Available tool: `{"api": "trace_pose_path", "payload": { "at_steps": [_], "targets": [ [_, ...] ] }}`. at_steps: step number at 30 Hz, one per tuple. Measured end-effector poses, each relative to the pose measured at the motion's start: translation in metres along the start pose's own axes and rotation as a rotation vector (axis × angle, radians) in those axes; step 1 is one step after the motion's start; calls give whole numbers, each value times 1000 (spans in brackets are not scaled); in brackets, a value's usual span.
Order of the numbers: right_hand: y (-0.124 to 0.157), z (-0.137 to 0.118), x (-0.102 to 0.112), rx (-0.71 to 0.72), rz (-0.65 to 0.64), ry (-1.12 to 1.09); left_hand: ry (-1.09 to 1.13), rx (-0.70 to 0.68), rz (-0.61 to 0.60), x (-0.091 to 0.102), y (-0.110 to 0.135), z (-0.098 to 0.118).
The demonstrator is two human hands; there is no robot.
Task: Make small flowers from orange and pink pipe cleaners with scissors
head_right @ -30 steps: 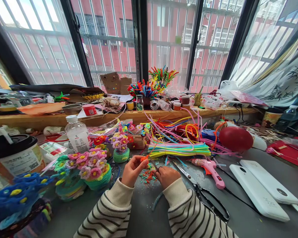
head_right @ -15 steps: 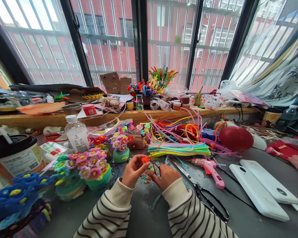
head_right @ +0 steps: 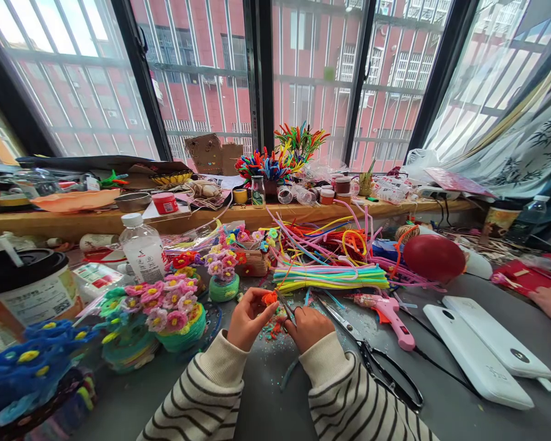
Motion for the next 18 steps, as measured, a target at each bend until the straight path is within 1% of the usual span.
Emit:
{"api": "trace_pose_path", "payload": {
  "at_steps": [5,11,16,18],
  "targets": [
    [0,-1,0,30,6,-10,-17,-13,23,2,-1,0],
    [0,0,-1,44,15,-36,1,5,57,2,-1,-5],
    [1,2,-4,11,-3,-77,1,-38,-27,0,-2,-6],
    [1,2,-6,3,-21,-75,-9,-65,-30,1,-2,-5]
  ]
}}
Point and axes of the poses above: each hand's wrist, its own y-axis away from the middle knuckle, its own x-axis out of the back of the hand, z = x × y, the point moved 6 cm from there along -y, towards the middle knuckle, and after that the axes turned 9 degrees about -y, right-handed, at the moved point
